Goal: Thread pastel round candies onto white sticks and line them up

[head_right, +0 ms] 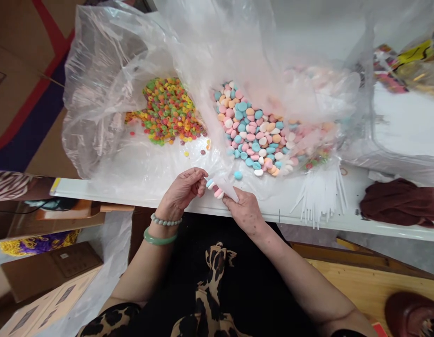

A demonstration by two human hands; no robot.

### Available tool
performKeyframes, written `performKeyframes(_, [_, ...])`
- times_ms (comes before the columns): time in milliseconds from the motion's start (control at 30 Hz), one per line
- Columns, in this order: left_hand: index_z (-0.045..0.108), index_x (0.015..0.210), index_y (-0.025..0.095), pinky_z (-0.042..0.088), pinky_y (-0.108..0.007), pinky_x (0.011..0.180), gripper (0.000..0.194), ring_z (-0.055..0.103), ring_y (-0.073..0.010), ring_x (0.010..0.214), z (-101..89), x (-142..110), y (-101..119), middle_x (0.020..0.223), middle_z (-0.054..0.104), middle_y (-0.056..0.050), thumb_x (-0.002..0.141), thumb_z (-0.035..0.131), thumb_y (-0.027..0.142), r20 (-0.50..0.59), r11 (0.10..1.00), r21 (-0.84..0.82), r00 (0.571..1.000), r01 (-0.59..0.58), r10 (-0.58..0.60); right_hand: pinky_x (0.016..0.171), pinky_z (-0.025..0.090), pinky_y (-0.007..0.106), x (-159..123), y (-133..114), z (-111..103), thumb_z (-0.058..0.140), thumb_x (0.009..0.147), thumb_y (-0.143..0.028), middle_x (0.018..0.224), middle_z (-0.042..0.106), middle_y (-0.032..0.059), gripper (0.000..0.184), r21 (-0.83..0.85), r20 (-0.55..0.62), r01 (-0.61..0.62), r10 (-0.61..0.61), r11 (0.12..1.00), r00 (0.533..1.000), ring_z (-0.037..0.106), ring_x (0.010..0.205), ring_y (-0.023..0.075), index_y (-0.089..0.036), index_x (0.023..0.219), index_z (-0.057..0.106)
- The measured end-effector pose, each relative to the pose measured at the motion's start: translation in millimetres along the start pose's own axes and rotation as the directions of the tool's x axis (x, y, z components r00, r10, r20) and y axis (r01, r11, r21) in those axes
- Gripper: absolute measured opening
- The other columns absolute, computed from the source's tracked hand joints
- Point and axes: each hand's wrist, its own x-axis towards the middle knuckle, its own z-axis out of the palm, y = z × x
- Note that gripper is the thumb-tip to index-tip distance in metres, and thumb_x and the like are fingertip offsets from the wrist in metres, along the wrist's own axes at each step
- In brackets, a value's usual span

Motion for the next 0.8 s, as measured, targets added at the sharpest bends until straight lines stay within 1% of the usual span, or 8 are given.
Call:
performKeyframes(100, [0.068,0.084,0.014,0.035,-0.021,0.046,0.027,0.048,-0.0072,0.044,0.6,-1.9,-0.1,0.053,0.055,0.002,0.072,0.075,0.037,0.016,0.997,0.07,0.999,0.027,-0.028,0.062,0.045,0.028,0.5,-1.8,-1.5,0.061,0.08,-0.031,0.065,0.065,-0.0024,0.018,-0.038,0.038,0.037,-0.036,0.999,0.999,0.061,0.065,0.019,-0.026,0.09,0.075])
performKeyframes(200, [0.073,0.09,0.013,0.037,-0.022,0.051,0.027,0.048,-0.0072,0.048,0.7,-4.2,0.4,0.053,0.055,0.002,0.072,0.076,0.033,0.05,0.991,0.124,0.998,0.041,-0.048,0.073,0.047,0.031,0.5,-3.7,-2.8,0.057,0.084,-0.027,0.086,0.072,-0.0019,0.02,-0.094,0.074,0.117,-0.11,0.989,0.991,0.065,0.077,0.0204,-0.029,0.094,0.074])
performKeyframes(267, [0.073,0.097,0.013,0.039,-0.022,0.055,0.031,0.05,-0.0076,0.052,0.5,-5.2,0.7,0.056,0.056,0.001,0.075,0.073,0.035,0.079,0.991,0.125,0.995,0.049,-0.059,0.078,0.047,0.033,0.4,-4.3,-3.6,0.055,0.086,-0.024,0.093,0.073,-0.0015,0.022,-0.13,0.072,0.151,-0.142,0.98,0.987,0.066,0.081,0.0209,-0.029,0.095,0.074])
performKeyframes(367, [0.073,0.102,0.013,0.04,-0.023,0.056,0.034,0.051,-0.0085,0.053,0.5,-4.6,-0.2,0.057,0.056,0.0,0.079,0.07,0.039,0.094,0.994,0.082,0.992,0.074,-0.081,0.074,0.047,0.032,0.5,-3.0,-5.9,0.057,0.085,-0.026,0.088,0.073,-0.0012,0.02,-0.13,0.044,0.129,-0.124,0.983,0.991,0.066,0.079,0.0211,-0.027,0.096,0.074])
performKeyframes(467, [0.073,0.093,0.012,0.037,-0.022,0.051,0.031,0.047,-0.0071,0.049,2.3,-2.8,-2.3,0.058,0.056,0.0,0.074,0.074,0.038,0.059,0.995,0.037,0.994,0.093,-0.095,0.066,0.046,0.029,0.0,0.9,-10.1,0.062,0.081,-0.03,0.078,0.071,-0.0018,0.02,-0.066,0.054,0.068,-0.065,0.995,0.996,0.065,0.077,0.0211,-0.026,0.096,0.075])
performKeyframes(600, [0.072,0.086,0.012,0.032,-0.021,0.047,0.031,0.044,-0.0047,0.047,9.5,-1.8,-6.6,0.066,0.06,-0.002,0.071,0.076,0.039,0.015,0.997,-0.001,0.997,0.076,-0.076,0.056,0.041,0.027,-1.8,5.4,-13.5,0.061,0.08,-0.031,0.061,0.061,-0.003,0.014,-0.096,0.031,0.002,0.001,0.995,1.0,0.059,0.063,0.0183,-0.023,0.082,0.072])
performKeyframes(667, [0.072,0.085,0.013,0.03,-0.021,0.045,0.032,0.042,-0.0039,0.046,15.3,-1.8,-10.0,0.065,0.059,-0.001,0.069,0.077,0.039,-0.027,0.998,-0.013,0.998,0.063,-0.063,0.056,0.039,0.027,-2.6,5.5,-11.8,0.058,0.08,-0.029,0.059,0.059,-0.0031,0.013,-0.13,-0.003,0.003,-0.003,0.991,1.0,0.056,0.06,0.0173,-0.023,0.08,0.07])
performKeyframes(800, [0.07,0.08,0.014,0.023,-0.02,0.043,0.029,0.035,-0.0028,0.044,28.3,-0.5,-20.8,0.059,0.052,0.002,0.071,0.075,0.04,-0.103,0.998,-0.049,0.993,0.05,-0.055,0.058,0.039,0.027,-1.2,2.3,-3.0,0.055,0.082,-0.03,0.059,0.059,-0.0022,0.015,-0.184,-0.014,0.035,-0.038,0.982,0.999,0.055,0.06,0.0175,-0.023,0.082,0.068])
